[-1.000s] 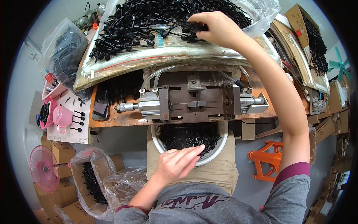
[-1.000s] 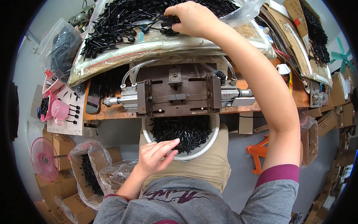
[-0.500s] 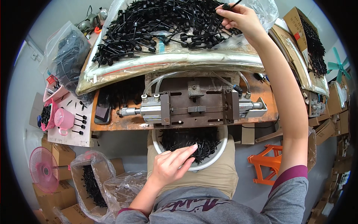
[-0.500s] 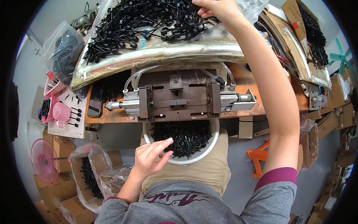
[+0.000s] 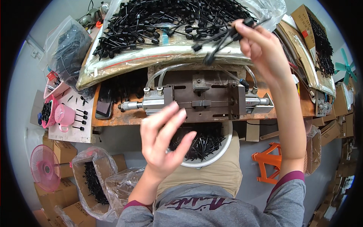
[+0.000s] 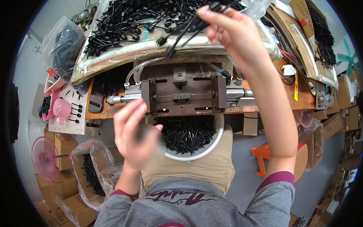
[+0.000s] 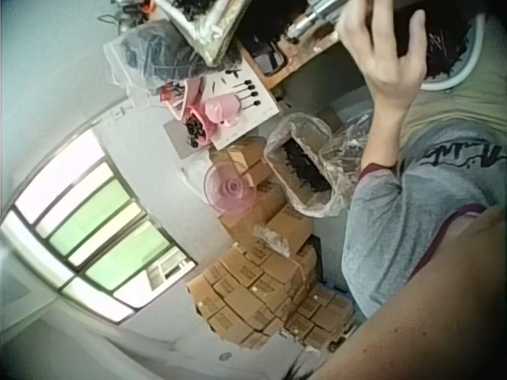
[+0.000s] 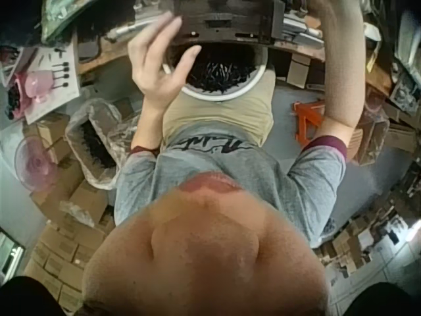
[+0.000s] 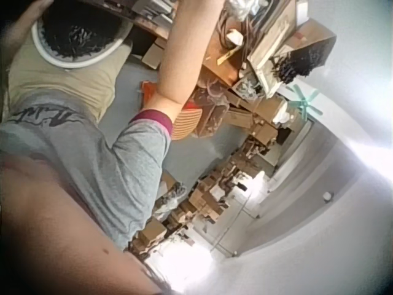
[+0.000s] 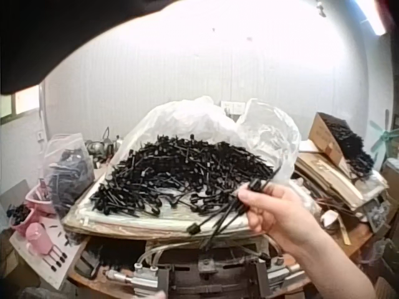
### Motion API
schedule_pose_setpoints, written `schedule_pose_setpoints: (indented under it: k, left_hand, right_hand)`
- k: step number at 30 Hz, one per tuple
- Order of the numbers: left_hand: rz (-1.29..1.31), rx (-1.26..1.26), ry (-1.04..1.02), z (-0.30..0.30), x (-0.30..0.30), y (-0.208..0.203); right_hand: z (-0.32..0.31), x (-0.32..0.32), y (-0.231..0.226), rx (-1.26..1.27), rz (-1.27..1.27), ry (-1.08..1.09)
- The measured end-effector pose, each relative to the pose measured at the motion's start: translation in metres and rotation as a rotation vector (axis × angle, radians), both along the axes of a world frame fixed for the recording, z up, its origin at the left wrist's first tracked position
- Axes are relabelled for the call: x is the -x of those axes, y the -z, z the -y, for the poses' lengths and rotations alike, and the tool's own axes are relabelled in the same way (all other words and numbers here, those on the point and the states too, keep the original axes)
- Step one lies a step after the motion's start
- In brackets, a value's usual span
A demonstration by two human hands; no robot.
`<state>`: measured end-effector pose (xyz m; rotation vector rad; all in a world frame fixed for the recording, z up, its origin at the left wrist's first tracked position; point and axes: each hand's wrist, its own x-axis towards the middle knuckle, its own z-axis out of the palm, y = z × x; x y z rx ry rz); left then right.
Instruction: Manually assembling small black plastic components into a pneumatic assembly machine at a factory workbench.
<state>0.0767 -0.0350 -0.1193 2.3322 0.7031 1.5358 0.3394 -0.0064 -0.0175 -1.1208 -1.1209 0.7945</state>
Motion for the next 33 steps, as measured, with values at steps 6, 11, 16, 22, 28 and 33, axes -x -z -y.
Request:
schedule_pose_setpoints:
  k: [6, 11, 16, 22, 28, 33]
  left_hand:
    - [-0.023, 0.123, 0.159, -0.012, -0.013, -0.013]
    - [-0.071, 0.169, 0.336, -0.01, -0.014, -0.013]
    - [-0.009, 0.334, 0.412, -0.007, -0.013, -0.009]
    - [0.042, 0.422, 0.483, -0.005, -0.007, -0.006]
    - [-0.018, 0.387, 0.542, -0.008, -0.003, -0.005]
    - [-0.031, 0.425, 0.591, -0.01, 0.001, -0.004]
  right_hand:
    - [0.054, 0.029, 0.039, 0.191, -0.258, -0.136]
    - [0.071, 0.039, 0.055, 0.232, -0.362, -0.153]
    - [0.076, 0.037, 0.064, 0.249, -0.419, -0.182]
    - [0.083, 0.039, 0.067, 0.258, -0.477, -0.229]
    - [0.084, 0.04, 0.07, 0.265, -0.43, -0.235]
    - [0.083, 0.04, 0.073, 0.282, -0.41, -0.273]
